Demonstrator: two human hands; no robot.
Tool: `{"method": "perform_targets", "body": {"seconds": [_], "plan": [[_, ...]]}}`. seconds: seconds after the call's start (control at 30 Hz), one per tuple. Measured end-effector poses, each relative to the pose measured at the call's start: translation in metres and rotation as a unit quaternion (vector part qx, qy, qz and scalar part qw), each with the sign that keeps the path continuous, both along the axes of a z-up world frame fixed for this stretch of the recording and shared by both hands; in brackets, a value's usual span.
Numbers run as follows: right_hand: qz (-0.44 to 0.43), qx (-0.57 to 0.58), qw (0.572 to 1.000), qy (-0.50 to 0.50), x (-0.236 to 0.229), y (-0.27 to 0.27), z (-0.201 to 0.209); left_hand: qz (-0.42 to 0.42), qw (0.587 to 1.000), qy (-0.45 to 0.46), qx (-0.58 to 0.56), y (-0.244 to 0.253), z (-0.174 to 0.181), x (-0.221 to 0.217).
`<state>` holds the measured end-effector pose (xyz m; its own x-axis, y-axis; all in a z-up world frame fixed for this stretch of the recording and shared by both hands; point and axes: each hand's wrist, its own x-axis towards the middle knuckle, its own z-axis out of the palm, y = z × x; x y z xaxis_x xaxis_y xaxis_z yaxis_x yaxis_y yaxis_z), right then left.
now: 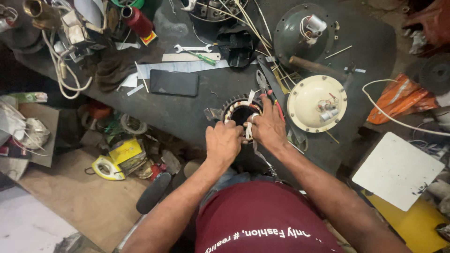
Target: The person works on a cylindrical electrical component, likely a motor stator, by hand. They repeatedly insert and adjust white insulating strips into the winding slots, using pliers to tuck and secure the material. The person also handles a separate circular component with wires and uses a screwdriver briefly.
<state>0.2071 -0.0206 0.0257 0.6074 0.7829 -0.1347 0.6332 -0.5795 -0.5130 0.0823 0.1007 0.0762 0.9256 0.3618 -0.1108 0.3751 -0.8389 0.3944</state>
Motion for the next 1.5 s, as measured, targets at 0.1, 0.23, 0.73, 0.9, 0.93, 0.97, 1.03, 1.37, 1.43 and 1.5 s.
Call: {"method": "perform_targets", "body": {"seconds": [0.1, 0.23, 0.73, 0.9, 0.93, 0.97, 1.03, 1.37, 1.43, 1.5], "plan": [[0.002, -0.014, 1.0, -0.006, -0.001, -0.002, -0.007, -0.015, 1.0, 0.021, 0.014, 0.003, -0.002, -0.001], [-0.003, 0.103, 0.994, -0.029, -0.002, -0.004, 0.003, 0.05, 0.98, 0.047, -0.187, 0.027, -0.002, 0.002], [-0.093, 0.236, 0.833, 0.491, -0.021, -0.076, 0.023, -0.129, 0.975, -0.134, -0.12, 0.013, -0.029, -0.009], [-0.233, 0.079, 0.779, 0.576, -0.047, -0.153, -0.01, -0.132, 0.974, -0.182, -0.028, 0.003, -0.04, -0.012], [-0.19, 0.021, 0.872, 0.451, -0.057, -0.173, -0.017, -0.134, 0.974, -0.183, -0.027, 0.004, -0.041, -0.012], [-0.143, -0.044, 0.938, 0.314, -0.072, -0.195, -0.024, -0.136, 0.973, -0.184, -0.026, 0.004, -0.042, -0.012], [-0.145, -0.167, 0.963, 0.157, -0.106, -0.241, -0.038, -0.138, 0.977, -0.16, -0.003, 0.005, -0.041, -0.012], [-0.591, -0.341, 0.722, 0.115, -0.21, -0.48, -0.069, -0.194, 0.974, -0.116, 0.01, 0.013, -0.036, -0.008], [-0.619, -0.334, 0.701, 0.113, -0.2, -0.508, -0.052, -0.206, 0.97, -0.127, 0.012, 0.015, -0.033, -0.003], [-0.635, -0.329, 0.691, 0.104, -0.183, -0.529, -0.023, -0.218, 0.968, -0.123, -0.006, 0.012, -0.031, -0.002]]}}
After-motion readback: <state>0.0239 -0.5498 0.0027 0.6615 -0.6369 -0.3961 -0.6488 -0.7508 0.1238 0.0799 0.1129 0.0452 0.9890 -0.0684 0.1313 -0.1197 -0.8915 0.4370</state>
